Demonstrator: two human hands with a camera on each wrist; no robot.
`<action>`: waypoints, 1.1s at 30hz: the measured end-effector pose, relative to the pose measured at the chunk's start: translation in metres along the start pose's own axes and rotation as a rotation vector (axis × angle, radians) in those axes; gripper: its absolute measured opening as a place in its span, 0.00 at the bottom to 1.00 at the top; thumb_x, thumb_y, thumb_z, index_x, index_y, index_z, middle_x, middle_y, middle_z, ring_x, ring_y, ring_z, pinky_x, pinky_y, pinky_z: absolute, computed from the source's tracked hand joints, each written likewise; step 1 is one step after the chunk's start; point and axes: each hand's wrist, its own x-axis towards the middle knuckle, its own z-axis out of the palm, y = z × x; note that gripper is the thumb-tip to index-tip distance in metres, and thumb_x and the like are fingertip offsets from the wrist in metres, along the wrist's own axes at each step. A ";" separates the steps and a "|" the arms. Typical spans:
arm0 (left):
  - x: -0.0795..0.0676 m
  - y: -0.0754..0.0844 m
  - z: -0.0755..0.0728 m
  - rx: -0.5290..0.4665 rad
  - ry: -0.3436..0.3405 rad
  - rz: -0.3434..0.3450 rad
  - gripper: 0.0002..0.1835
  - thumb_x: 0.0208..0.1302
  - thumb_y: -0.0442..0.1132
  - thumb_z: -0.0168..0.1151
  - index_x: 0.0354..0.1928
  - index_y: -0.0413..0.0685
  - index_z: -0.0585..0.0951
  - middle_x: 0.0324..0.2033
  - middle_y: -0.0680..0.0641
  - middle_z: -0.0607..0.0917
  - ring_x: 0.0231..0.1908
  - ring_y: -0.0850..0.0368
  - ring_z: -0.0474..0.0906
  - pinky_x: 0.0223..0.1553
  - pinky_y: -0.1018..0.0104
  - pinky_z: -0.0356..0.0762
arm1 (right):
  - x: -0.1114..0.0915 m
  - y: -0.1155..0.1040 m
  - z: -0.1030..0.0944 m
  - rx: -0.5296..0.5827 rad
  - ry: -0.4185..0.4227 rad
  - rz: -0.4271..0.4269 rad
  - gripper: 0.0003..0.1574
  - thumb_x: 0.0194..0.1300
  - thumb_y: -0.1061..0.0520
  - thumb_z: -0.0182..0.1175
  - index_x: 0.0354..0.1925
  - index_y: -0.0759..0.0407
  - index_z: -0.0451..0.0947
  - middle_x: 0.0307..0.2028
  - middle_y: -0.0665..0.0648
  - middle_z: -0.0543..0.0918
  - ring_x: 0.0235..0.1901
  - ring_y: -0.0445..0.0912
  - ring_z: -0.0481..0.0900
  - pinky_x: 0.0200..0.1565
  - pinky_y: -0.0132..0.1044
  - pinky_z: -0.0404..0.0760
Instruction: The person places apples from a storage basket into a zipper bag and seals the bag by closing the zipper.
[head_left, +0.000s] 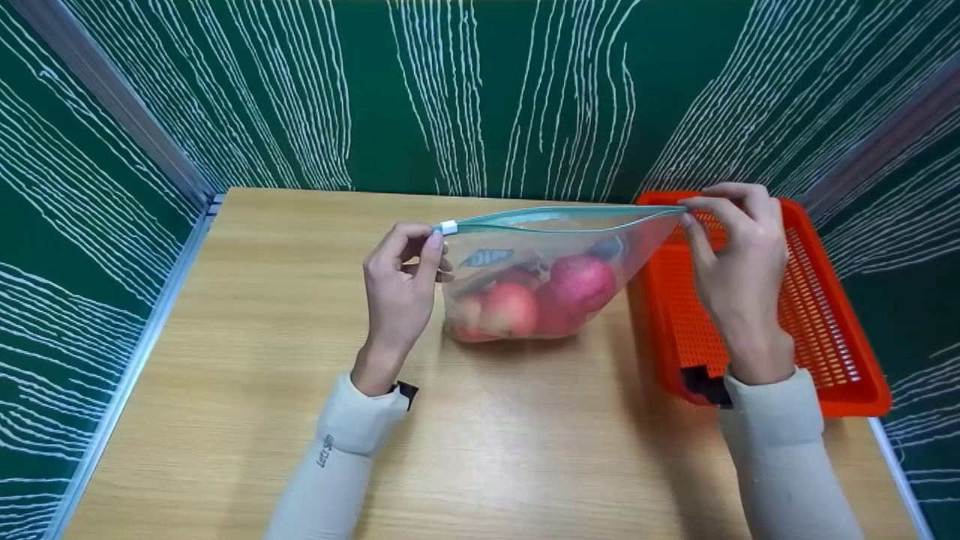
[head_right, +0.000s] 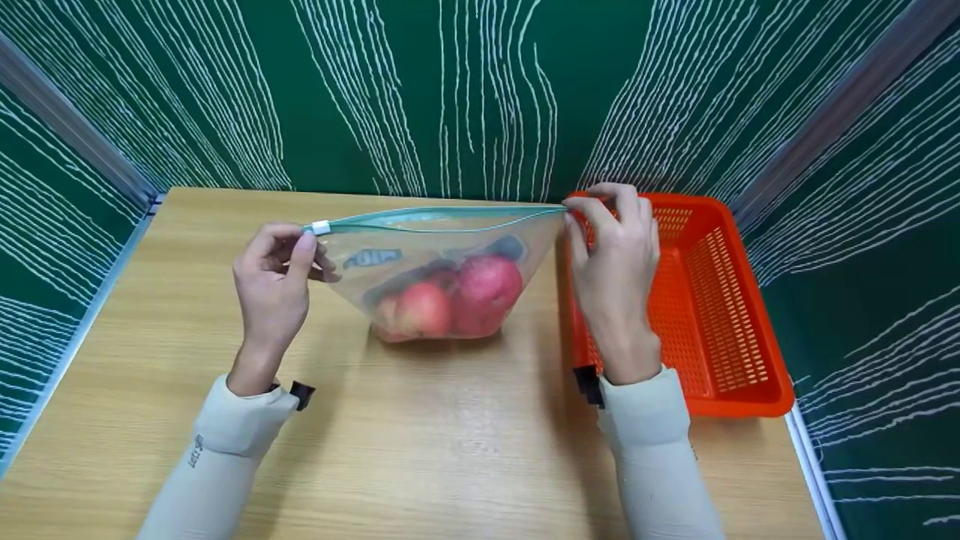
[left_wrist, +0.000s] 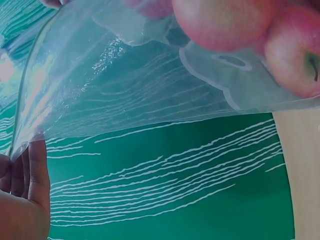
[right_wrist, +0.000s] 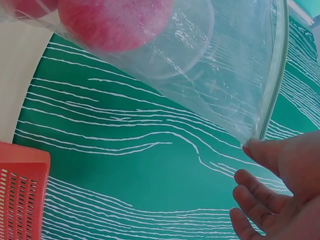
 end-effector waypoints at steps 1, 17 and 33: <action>0.000 0.000 0.001 -0.003 0.004 -0.004 0.04 0.75 0.28 0.61 0.45 0.32 0.81 0.37 0.39 0.85 0.30 0.53 0.85 0.32 0.63 0.90 | -0.001 0.000 0.001 0.002 0.001 0.004 0.14 0.71 0.59 0.69 0.52 0.63 0.89 0.60 0.63 0.81 0.59 0.53 0.73 0.59 0.48 0.78; -0.001 0.001 0.006 -0.072 0.044 -0.032 0.05 0.76 0.28 0.59 0.43 0.30 0.80 0.31 0.39 0.84 0.27 0.57 0.84 0.26 0.61 0.89 | -0.008 -0.003 0.000 0.014 0.025 0.022 0.15 0.71 0.60 0.69 0.54 0.62 0.89 0.60 0.64 0.81 0.60 0.54 0.73 0.60 0.46 0.75; -0.004 0.005 0.011 -0.082 0.069 -0.067 0.04 0.76 0.28 0.58 0.43 0.31 0.80 0.33 0.40 0.83 0.28 0.56 0.84 0.25 0.62 0.88 | -0.024 -0.046 0.001 0.003 0.039 -0.118 0.19 0.67 0.71 0.65 0.55 0.63 0.88 0.60 0.65 0.80 0.61 0.56 0.74 0.56 0.44 0.77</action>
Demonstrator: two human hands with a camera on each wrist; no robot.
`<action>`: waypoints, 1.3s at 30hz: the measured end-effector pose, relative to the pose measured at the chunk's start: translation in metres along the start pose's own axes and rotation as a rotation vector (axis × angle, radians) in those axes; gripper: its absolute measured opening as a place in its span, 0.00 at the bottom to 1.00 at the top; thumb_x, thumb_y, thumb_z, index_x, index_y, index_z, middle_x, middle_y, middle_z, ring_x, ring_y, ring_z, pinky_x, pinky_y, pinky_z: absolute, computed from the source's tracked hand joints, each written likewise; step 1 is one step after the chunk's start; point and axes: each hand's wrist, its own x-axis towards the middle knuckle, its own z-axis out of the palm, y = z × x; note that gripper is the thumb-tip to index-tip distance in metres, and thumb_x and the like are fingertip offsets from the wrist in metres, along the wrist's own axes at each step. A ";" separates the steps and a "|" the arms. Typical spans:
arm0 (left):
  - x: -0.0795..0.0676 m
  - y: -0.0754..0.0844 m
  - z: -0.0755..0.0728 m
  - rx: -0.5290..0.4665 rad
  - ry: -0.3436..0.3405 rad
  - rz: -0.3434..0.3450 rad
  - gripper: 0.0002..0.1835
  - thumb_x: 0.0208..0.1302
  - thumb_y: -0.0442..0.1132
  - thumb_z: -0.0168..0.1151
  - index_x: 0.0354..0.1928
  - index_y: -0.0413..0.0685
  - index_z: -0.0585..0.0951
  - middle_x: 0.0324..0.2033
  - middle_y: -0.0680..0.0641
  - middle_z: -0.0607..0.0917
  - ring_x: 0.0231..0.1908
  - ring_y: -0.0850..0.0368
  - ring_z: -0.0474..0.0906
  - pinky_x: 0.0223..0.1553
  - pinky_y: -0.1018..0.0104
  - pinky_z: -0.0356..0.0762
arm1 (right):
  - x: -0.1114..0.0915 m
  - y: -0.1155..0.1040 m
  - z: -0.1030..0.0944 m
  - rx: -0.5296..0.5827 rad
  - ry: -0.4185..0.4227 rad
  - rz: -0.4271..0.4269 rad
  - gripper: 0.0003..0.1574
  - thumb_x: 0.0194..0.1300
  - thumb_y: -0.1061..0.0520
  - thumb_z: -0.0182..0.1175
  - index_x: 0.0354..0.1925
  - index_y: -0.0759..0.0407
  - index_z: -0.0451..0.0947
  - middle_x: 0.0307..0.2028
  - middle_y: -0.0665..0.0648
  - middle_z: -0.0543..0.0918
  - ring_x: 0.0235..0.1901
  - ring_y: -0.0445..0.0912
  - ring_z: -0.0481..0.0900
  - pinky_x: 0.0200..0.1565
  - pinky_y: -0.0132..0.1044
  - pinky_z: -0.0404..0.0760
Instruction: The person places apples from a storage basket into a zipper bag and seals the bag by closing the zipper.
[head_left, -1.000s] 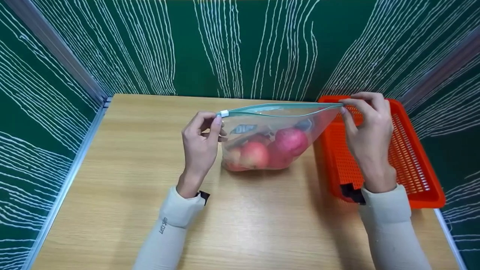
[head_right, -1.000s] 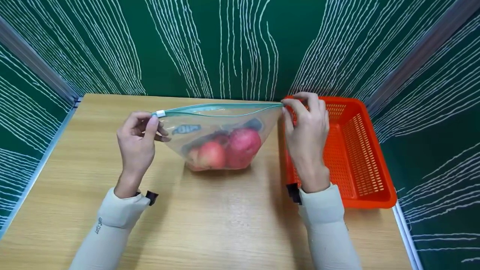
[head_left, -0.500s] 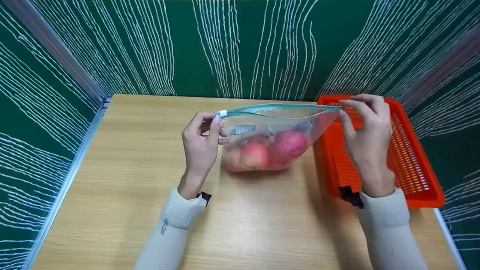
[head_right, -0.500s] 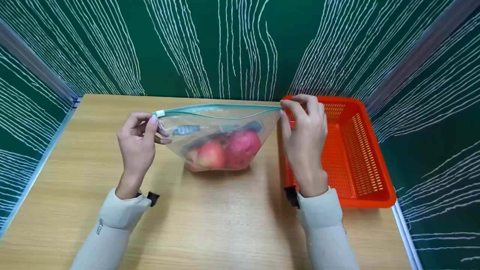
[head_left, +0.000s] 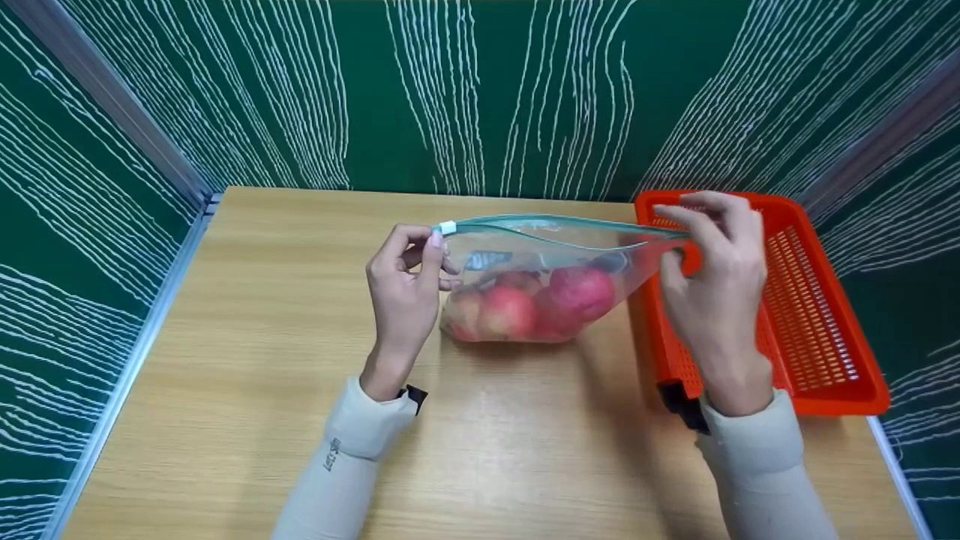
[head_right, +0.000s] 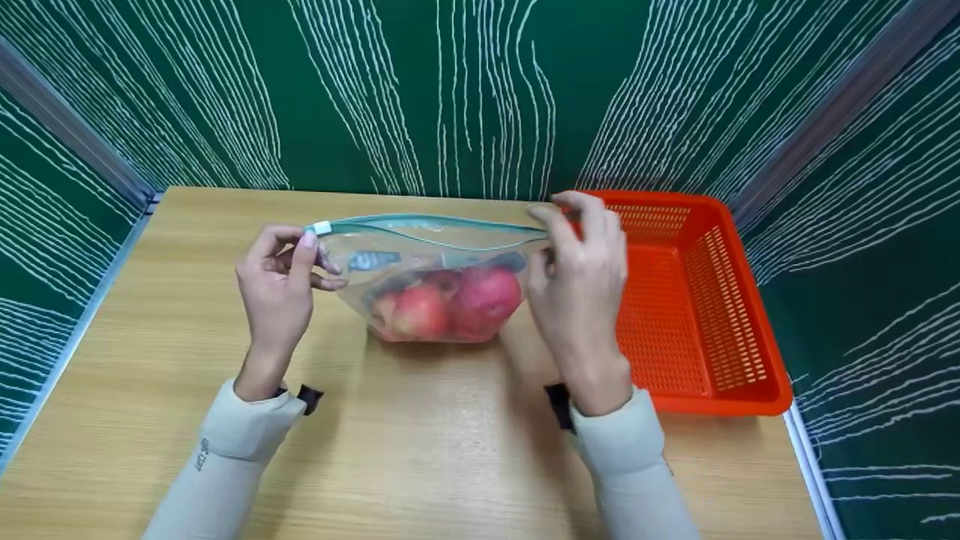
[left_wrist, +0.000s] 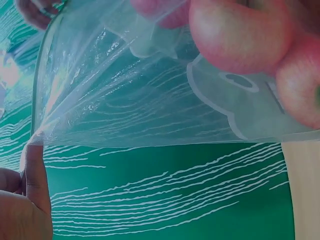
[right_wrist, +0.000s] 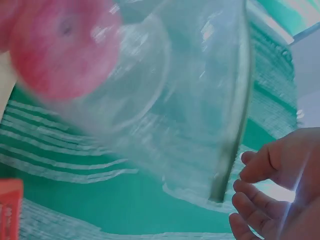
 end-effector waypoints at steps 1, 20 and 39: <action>0.000 0.000 0.000 -0.001 0.001 -0.003 0.04 0.76 0.28 0.58 0.43 0.31 0.80 0.33 0.40 0.83 0.28 0.56 0.85 0.25 0.62 0.88 | -0.001 -0.007 0.002 0.016 0.003 -0.024 0.18 0.66 0.70 0.66 0.54 0.63 0.88 0.60 0.65 0.80 0.60 0.57 0.74 0.55 0.45 0.77; -0.003 0.003 0.002 0.005 -0.007 -0.018 0.05 0.78 0.29 0.58 0.46 0.32 0.80 0.35 0.38 0.82 0.30 0.52 0.86 0.29 0.61 0.90 | 0.007 -0.093 0.070 0.083 -0.204 -0.321 0.15 0.70 0.56 0.71 0.53 0.59 0.89 0.59 0.64 0.81 0.57 0.58 0.78 0.61 0.53 0.78; -0.006 -0.002 0.006 -0.011 0.009 0.025 0.04 0.77 0.27 0.59 0.46 0.30 0.80 0.35 0.37 0.81 0.31 0.52 0.86 0.28 0.59 0.90 | 0.015 -0.107 0.095 0.093 -0.216 -0.350 0.10 0.72 0.56 0.69 0.47 0.59 0.91 0.56 0.62 0.82 0.55 0.56 0.77 0.56 0.50 0.79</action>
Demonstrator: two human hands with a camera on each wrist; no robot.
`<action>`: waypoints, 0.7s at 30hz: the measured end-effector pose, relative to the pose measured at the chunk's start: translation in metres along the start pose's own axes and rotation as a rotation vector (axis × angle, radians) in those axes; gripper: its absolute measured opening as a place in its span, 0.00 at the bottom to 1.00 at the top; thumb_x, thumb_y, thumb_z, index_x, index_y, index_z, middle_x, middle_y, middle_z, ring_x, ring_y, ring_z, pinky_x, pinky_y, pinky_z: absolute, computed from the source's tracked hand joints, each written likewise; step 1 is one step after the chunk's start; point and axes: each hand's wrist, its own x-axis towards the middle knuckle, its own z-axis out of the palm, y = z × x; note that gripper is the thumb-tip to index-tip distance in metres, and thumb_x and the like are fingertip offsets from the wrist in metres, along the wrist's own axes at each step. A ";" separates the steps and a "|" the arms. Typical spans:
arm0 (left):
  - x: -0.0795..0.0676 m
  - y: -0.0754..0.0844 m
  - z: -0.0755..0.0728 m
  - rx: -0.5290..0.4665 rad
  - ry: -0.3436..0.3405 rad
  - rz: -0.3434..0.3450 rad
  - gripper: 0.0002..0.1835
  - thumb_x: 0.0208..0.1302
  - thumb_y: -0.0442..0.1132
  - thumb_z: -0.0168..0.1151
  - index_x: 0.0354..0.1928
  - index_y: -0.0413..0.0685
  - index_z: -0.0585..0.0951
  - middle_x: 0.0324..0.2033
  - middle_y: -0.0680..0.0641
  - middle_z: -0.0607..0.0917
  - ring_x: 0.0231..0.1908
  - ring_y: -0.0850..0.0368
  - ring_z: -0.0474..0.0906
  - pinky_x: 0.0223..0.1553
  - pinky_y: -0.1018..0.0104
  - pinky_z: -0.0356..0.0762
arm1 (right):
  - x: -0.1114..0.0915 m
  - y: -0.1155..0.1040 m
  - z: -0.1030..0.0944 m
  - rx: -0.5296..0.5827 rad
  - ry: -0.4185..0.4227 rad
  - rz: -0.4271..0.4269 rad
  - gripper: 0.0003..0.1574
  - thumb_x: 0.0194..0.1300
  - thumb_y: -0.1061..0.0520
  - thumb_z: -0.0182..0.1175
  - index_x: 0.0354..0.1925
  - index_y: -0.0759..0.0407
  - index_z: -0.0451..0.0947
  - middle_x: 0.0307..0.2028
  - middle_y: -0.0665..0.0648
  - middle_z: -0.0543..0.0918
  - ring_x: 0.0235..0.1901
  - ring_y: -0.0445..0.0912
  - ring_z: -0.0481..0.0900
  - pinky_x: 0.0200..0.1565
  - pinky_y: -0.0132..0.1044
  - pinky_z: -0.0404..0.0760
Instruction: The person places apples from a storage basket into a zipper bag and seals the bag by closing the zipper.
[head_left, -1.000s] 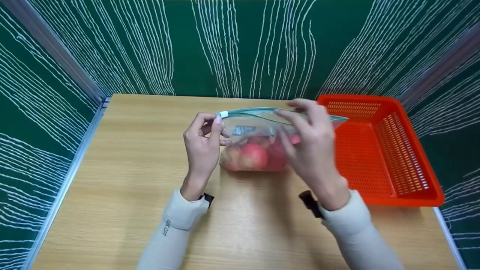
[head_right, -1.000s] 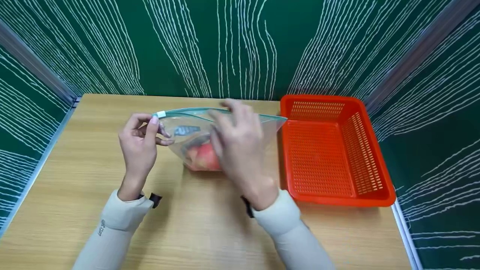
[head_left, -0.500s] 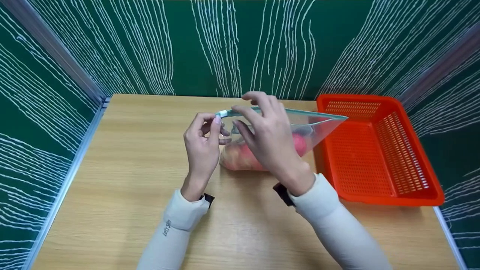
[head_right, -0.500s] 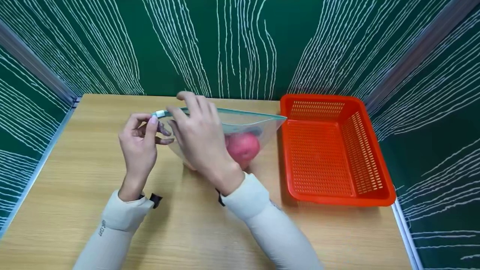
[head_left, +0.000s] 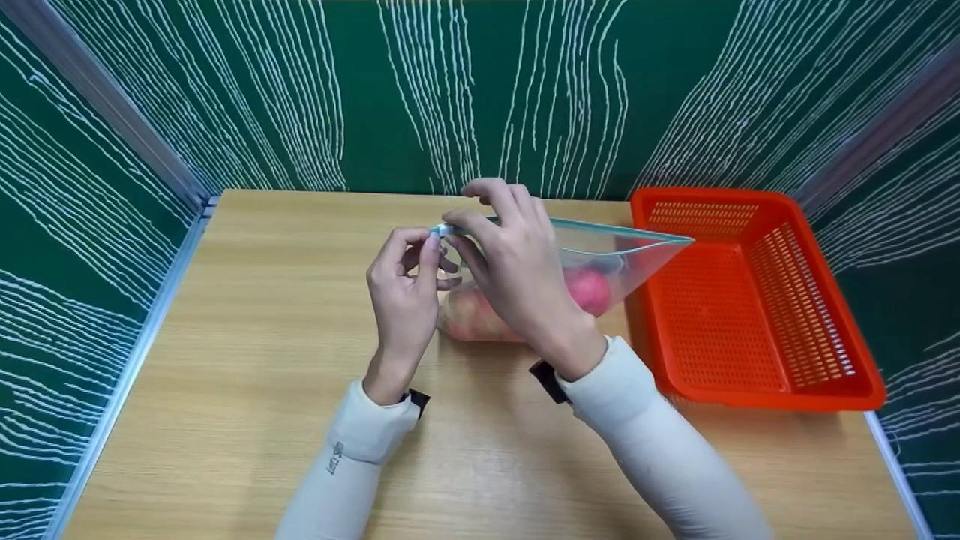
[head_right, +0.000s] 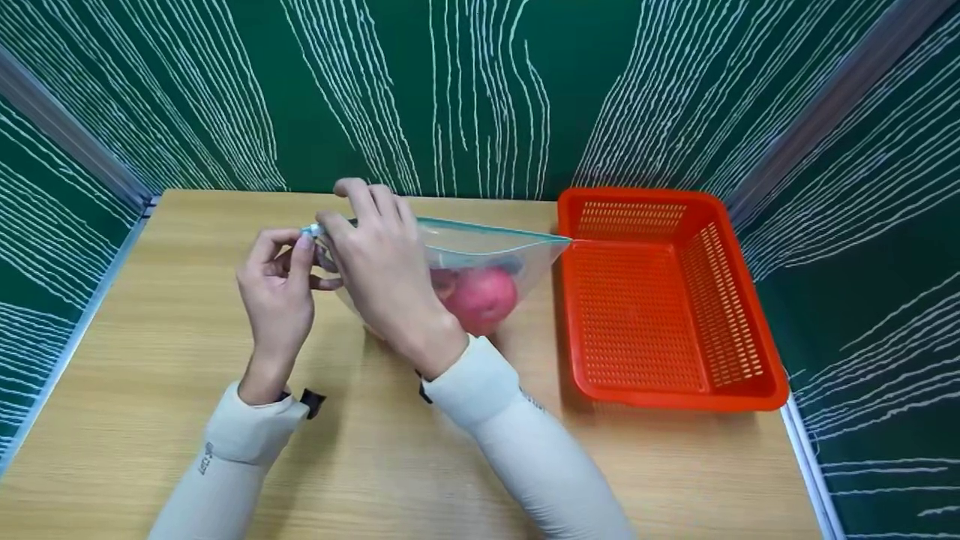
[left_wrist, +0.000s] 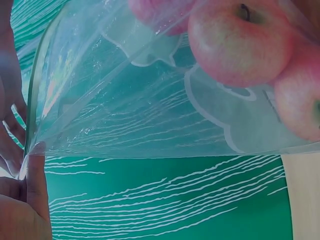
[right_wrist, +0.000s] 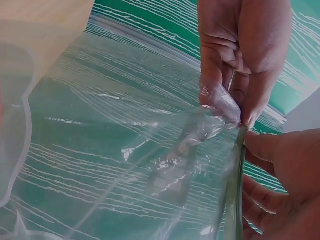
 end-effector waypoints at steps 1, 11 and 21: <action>0.000 0.001 0.000 -0.004 0.000 -0.003 0.04 0.77 0.27 0.59 0.46 0.30 0.80 0.35 0.36 0.81 0.31 0.52 0.86 0.28 0.58 0.90 | 0.000 0.000 0.001 0.002 0.002 0.002 0.09 0.73 0.56 0.69 0.47 0.58 0.91 0.56 0.62 0.82 0.55 0.56 0.77 0.56 0.50 0.79; -0.001 -0.001 0.000 -0.005 -0.001 0.001 0.04 0.77 0.27 0.59 0.46 0.30 0.80 0.36 0.31 0.80 0.32 0.51 0.87 0.29 0.58 0.90 | 0.002 0.002 0.003 0.035 0.027 0.012 0.08 0.73 0.55 0.67 0.43 0.57 0.90 0.54 0.61 0.83 0.54 0.56 0.78 0.55 0.50 0.78; -0.001 0.001 0.001 0.008 -0.003 0.009 0.04 0.77 0.27 0.58 0.46 0.30 0.80 0.36 0.36 0.81 0.32 0.51 0.87 0.29 0.59 0.90 | 0.002 0.006 -0.001 0.014 0.034 0.021 0.09 0.73 0.53 0.67 0.43 0.56 0.91 0.54 0.60 0.84 0.54 0.55 0.78 0.58 0.50 0.78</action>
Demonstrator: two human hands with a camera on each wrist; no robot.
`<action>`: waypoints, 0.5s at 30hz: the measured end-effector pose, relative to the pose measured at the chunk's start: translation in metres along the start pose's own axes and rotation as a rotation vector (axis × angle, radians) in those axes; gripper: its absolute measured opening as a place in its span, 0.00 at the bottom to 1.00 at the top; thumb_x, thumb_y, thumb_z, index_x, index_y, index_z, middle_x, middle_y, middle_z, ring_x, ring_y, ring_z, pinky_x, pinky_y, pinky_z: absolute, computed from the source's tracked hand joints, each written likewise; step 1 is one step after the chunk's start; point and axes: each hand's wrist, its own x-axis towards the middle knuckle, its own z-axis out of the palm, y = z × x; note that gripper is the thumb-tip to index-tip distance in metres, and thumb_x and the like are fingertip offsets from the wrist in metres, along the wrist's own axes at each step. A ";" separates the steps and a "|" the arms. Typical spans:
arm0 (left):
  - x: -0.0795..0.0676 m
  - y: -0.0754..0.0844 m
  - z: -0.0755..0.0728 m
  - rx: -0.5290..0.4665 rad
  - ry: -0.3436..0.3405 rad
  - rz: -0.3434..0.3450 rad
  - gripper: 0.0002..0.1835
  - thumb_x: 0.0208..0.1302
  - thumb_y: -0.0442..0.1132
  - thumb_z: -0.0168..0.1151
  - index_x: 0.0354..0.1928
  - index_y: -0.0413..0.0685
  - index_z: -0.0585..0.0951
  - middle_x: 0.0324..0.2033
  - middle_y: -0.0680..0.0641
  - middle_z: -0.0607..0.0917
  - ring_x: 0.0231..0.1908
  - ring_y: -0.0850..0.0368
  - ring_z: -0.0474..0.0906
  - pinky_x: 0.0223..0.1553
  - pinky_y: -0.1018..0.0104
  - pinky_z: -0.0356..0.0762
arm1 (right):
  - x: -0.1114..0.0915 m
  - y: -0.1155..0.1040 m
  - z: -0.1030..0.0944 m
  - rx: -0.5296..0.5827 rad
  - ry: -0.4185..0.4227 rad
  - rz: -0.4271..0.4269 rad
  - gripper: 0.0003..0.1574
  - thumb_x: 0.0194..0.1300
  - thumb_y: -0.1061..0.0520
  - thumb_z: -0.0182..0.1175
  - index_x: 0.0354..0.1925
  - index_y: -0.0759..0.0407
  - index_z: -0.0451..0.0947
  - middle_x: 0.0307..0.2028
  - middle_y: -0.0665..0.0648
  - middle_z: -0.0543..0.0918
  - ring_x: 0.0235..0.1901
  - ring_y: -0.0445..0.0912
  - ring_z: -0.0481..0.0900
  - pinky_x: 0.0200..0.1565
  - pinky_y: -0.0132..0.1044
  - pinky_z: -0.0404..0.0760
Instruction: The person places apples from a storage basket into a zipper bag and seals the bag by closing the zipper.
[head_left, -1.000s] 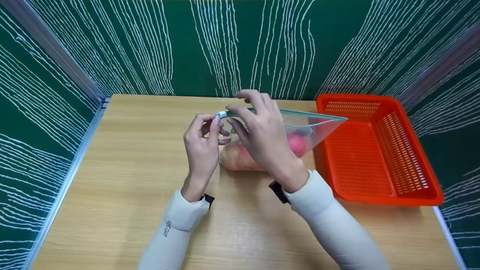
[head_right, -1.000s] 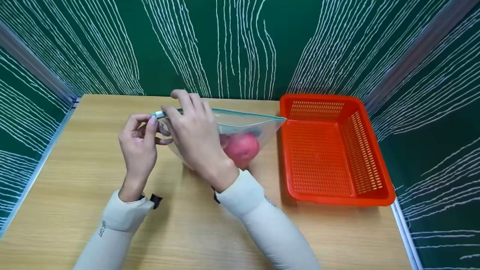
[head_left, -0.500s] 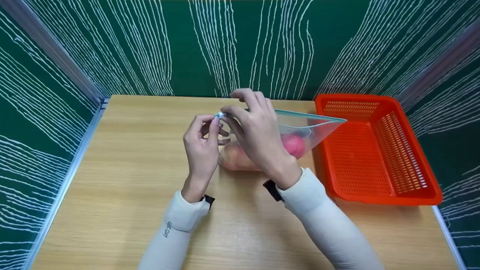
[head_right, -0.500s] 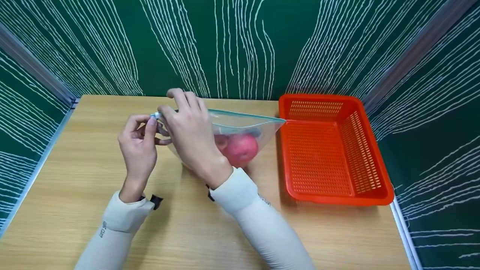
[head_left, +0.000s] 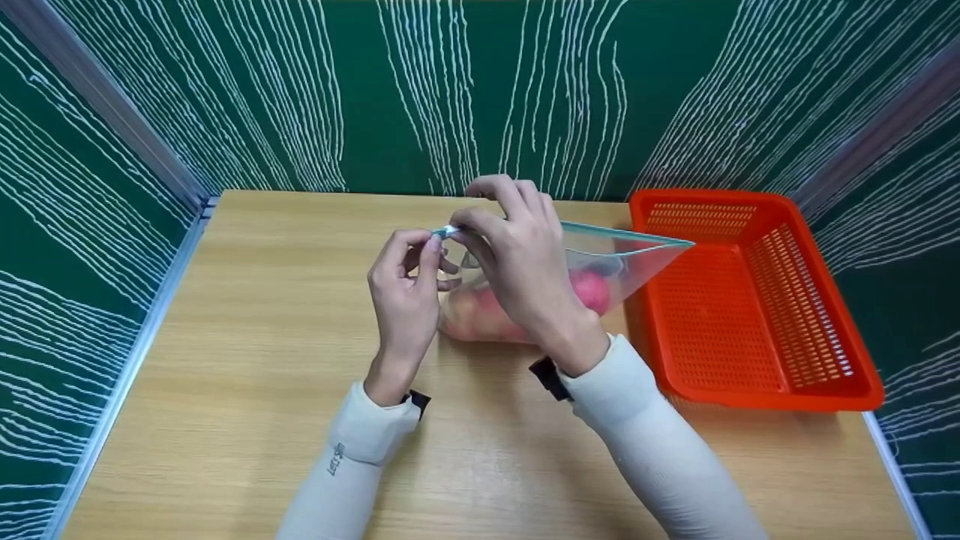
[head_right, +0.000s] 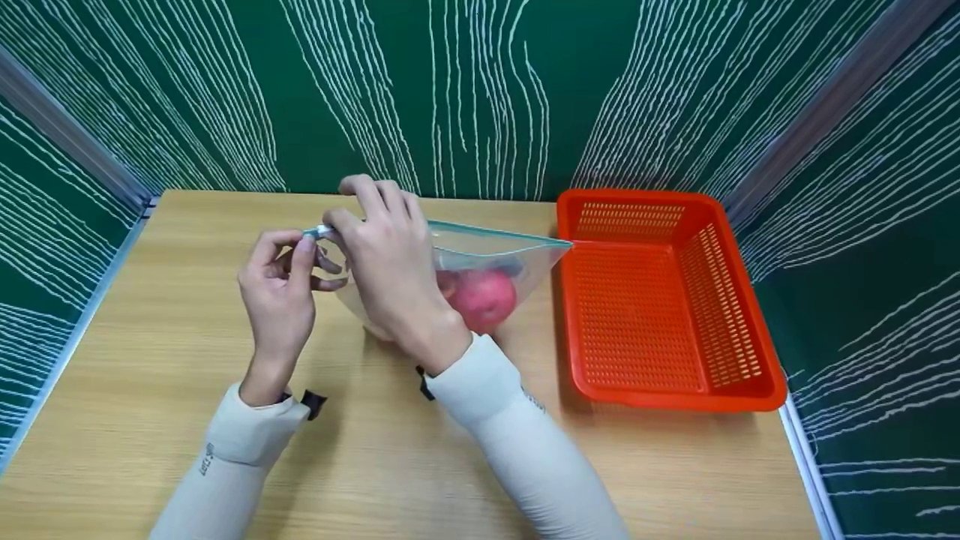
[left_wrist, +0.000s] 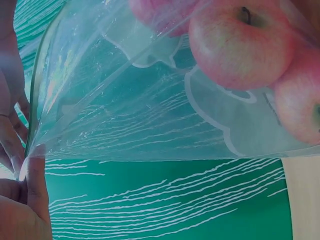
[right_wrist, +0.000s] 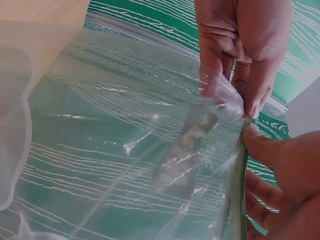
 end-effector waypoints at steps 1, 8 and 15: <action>0.000 0.000 0.000 0.000 0.000 0.000 0.04 0.77 0.27 0.59 0.46 0.30 0.80 0.36 0.36 0.81 0.32 0.51 0.87 0.29 0.59 0.90 | 0.000 0.000 0.000 -0.002 0.001 0.000 0.09 0.73 0.53 0.67 0.43 0.55 0.91 0.54 0.60 0.84 0.54 0.55 0.77 0.58 0.50 0.77; -0.001 0.000 -0.001 -0.010 0.007 0.002 0.05 0.78 0.28 0.58 0.45 0.30 0.80 0.35 0.39 0.80 0.31 0.53 0.86 0.29 0.58 0.91 | -0.003 0.006 -0.004 -0.001 0.005 0.020 0.08 0.73 0.53 0.68 0.43 0.55 0.91 0.55 0.59 0.84 0.55 0.55 0.77 0.59 0.50 0.76; -0.001 0.000 0.000 -0.015 0.019 0.013 0.05 0.77 0.28 0.58 0.45 0.30 0.80 0.35 0.40 0.81 0.32 0.56 0.86 0.29 0.58 0.90 | -0.006 0.013 -0.008 -0.003 0.021 0.017 0.08 0.73 0.54 0.68 0.42 0.55 0.91 0.55 0.60 0.84 0.54 0.56 0.77 0.57 0.50 0.76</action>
